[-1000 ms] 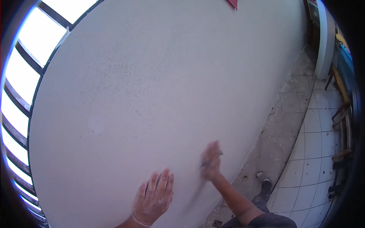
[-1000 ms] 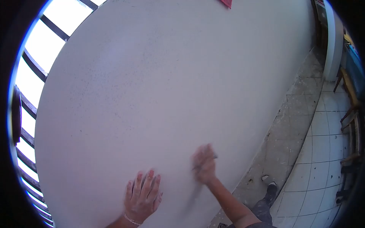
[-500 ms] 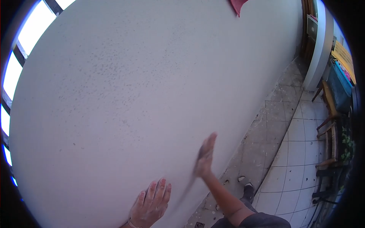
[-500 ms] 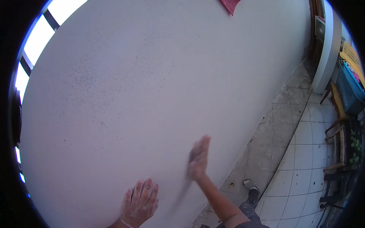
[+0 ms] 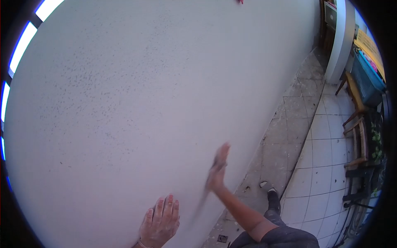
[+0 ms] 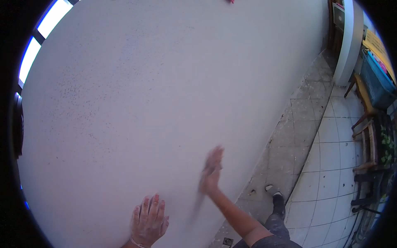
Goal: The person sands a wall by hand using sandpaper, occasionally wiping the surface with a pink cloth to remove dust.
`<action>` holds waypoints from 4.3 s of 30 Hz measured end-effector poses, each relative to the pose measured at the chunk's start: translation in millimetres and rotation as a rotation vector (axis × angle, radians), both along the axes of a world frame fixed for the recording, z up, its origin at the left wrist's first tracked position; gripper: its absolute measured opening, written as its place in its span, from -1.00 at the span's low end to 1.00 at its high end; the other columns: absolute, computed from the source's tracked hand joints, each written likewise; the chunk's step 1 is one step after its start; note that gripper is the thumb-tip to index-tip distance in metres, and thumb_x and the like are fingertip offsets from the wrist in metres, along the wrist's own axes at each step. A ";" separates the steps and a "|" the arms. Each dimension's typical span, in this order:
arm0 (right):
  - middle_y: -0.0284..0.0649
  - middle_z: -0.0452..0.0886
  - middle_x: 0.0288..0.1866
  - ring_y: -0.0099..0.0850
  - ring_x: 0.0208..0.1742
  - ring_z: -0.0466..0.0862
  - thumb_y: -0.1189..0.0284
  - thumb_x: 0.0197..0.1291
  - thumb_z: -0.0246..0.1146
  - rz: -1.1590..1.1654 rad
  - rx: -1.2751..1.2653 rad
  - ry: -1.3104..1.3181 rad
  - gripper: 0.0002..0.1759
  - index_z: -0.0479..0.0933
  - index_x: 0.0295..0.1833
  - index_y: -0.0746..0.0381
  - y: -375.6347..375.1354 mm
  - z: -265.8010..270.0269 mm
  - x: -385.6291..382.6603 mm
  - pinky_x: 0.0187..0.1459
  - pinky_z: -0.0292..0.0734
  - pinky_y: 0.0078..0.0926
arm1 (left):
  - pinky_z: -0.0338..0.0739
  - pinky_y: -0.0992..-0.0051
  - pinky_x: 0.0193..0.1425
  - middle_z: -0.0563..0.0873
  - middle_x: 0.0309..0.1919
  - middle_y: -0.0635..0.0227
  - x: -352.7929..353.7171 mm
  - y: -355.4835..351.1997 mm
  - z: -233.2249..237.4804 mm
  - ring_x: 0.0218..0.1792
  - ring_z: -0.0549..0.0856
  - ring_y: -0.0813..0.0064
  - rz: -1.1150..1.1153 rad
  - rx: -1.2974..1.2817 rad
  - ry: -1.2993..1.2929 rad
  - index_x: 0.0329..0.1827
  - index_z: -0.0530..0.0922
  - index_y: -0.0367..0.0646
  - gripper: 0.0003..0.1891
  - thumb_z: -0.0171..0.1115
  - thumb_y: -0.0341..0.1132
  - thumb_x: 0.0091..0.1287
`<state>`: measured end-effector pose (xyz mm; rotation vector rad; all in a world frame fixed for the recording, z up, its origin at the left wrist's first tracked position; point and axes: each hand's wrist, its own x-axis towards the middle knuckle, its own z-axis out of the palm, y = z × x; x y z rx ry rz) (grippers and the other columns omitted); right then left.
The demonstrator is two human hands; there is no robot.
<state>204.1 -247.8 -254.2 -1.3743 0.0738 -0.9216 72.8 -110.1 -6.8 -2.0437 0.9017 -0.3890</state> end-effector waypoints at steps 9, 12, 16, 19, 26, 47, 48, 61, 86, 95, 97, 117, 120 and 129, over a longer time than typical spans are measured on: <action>-0.04 -0.10 0.69 0.04 0.67 -0.09 0.26 0.47 -0.08 -0.051 -0.263 -0.115 -0.22 -0.25 0.65 0.20 5.6 133.5 -3.2 0.59 -0.25 -0.06 | -0.36 0.10 0.66 0.59 0.26 -0.04 7.4 13.3 -21.0 0.46 0.38 -0.08 -0.207 -0.598 0.055 0.61 -0.31 -0.10 -0.17 -0.06 -0.01 0.49; 0.05 -0.17 0.69 0.06 0.67 -0.16 0.10 0.50 -0.12 -0.023 -0.792 -0.120 -0.15 -0.38 0.64 0.22 48.7 64.2 -69.9 0.58 -0.26 0.03 | -0.36 0.10 0.66 0.67 0.17 0.06 -2.4 22.5 -23.1 0.41 0.45 -0.02 -0.251 -0.613 -0.072 0.61 -0.34 -0.08 -0.19 -0.10 0.00 0.51; -0.13 -0.33 0.72 -0.02 0.69 -0.34 0.21 0.59 -0.25 0.025 0.373 -0.003 -0.33 -0.22 0.65 0.22 26.6 -43.7 -5.2 0.60 -0.45 -0.05 | -0.35 0.08 0.66 0.72 0.11 0.12 -10.7 33.9 -30.0 0.37 0.51 0.03 -0.295 -0.599 -0.090 0.60 -0.29 -0.07 -0.23 -0.11 -0.01 0.52; -0.14 -0.25 0.72 -0.04 0.69 -0.36 0.22 0.60 -0.40 -0.112 0.184 0.521 -0.37 -0.20 0.64 0.28 -49.6 31.6 58.7 0.60 -0.52 -0.14 | -0.39 0.10 0.66 0.67 0.13 -0.05 -6.0 35.8 -33.1 0.40 0.44 -0.12 -0.356 -0.648 -0.075 0.63 -0.33 -0.01 -0.17 -0.06 0.02 0.49; -0.08 0.02 0.67 0.08 0.65 -0.04 0.05 0.43 -0.05 -0.041 -0.567 -0.233 -0.29 0.15 0.59 0.16 56.2 143.0 -57.1 0.53 -0.20 0.27 | -0.37 0.07 0.65 0.72 0.08 0.09 -6.8 26.6 -32.4 0.33 0.55 0.03 -0.461 -0.631 -0.048 0.56 -0.22 -0.03 -0.29 -0.09 -0.03 0.51; -0.08 -0.14 0.70 0.01 0.67 -0.15 0.32 0.50 -0.12 -0.022 0.254 0.042 -0.34 -0.05 0.62 0.27 -30.7 79.8 36.7 0.60 -0.27 -0.03 | 0.02 0.07 0.56 0.63 0.15 0.24 -10.8 22.7 -47.2 0.23 0.60 0.32 -1.000 0.154 -0.095 0.19 0.16 0.19 -0.63 0.08 -0.20 0.42; -0.04 -0.16 0.70 -0.04 0.68 -0.21 0.41 0.49 -0.15 -0.089 0.120 0.326 -0.33 -0.13 0.62 0.36 -61.4 108.7 48.2 0.60 -0.29 -0.05 | 0.07 0.07 0.54 0.63 0.14 0.23 -11.5 24.1 -45.7 0.21 0.61 0.32 -0.990 0.182 -0.097 0.20 0.17 0.19 -0.62 0.09 -0.20 0.42; -0.13 0.09 0.65 -0.04 0.62 0.10 0.17 0.39 0.03 -0.123 -0.974 -0.455 -0.37 0.23 0.56 -0.13 -39.7 82.0 30.3 0.56 -0.09 0.07 | 0.44 0.14 0.29 0.62 0.11 0.19 7.7 -3.1 13.0 0.12 0.63 0.21 -1.038 0.278 -0.068 0.22 0.24 0.11 -0.57 0.17 -0.17 0.35; -0.09 -0.11 0.70 -0.06 0.69 -0.20 0.36 0.46 -0.07 -0.203 0.095 0.179 -0.33 -0.01 0.62 0.22 -185.5 139.6 207.3 0.61 -0.37 -0.13 | 0.00 0.05 0.60 0.17 0.60 0.34 132.6 -149.7 41.5 0.59 0.15 0.21 0.185 -0.055 -0.243 0.61 0.13 -0.09 -0.13 0.19 0.11 0.30; -0.15 -0.17 0.71 0.01 0.69 -0.26 0.20 0.49 -0.14 0.016 -0.191 -0.054 -0.33 -0.02 0.65 0.08 -167.1 13.8 148.5 0.59 -0.40 0.05 | -0.06 0.11 0.63 0.20 0.59 0.37 149.3 -165.0 32.5 0.59 0.17 0.26 0.124 0.050 -0.215 0.58 0.22 -0.05 -0.24 0.10 0.10 0.37; -0.17 -0.23 0.72 0.03 0.68 -0.29 0.24 0.54 -0.21 -0.067 0.081 0.129 -0.37 -0.07 0.66 0.07 -198.7 7.5 182.9 0.58 -0.40 0.06 | -0.07 0.11 0.63 0.19 0.60 0.38 149.3 -167.3 30.9 0.59 0.18 0.26 0.126 0.077 -0.217 0.58 0.22 -0.09 -0.26 0.06 0.09 0.40; -0.16 -0.16 0.71 0.03 0.68 -0.25 0.21 0.57 -0.26 -0.084 0.235 -0.017 -0.37 -0.10 0.66 0.13 -253.8 124.2 236.4 0.59 -0.46 -0.01 | -0.27 0.08 0.63 0.12 0.63 0.48 143.9 -166.9 31.1 0.61 0.12 0.38 0.242 0.144 -0.144 0.63 0.09 0.06 -0.30 -0.10 0.12 0.49; -0.08 -0.04 0.68 0.08 0.67 -0.17 0.12 0.55 -0.25 -0.077 -0.311 -0.030 -0.34 0.02 0.63 0.19 -219.7 178.0 176.0 0.58 -0.44 0.03 | -0.30 0.10 0.63 0.12 0.63 0.49 143.6 -167.3 33.7 0.61 0.13 0.39 0.279 0.110 -0.070 0.63 0.10 0.06 -0.30 -0.10 0.12 0.49; 0.07 -0.08 0.67 0.14 0.67 -0.24 -0.20 0.45 -0.25 -0.053 -0.053 0.077 -0.09 0.04 0.60 0.31 -212.5 104.4 170.9 0.54 -0.41 0.17 | -0.29 0.10 0.64 0.13 0.62 0.51 143.9 -165.6 31.8 0.60 0.14 0.39 0.273 0.126 -0.076 0.63 0.11 0.07 -0.31 -0.10 0.11 0.49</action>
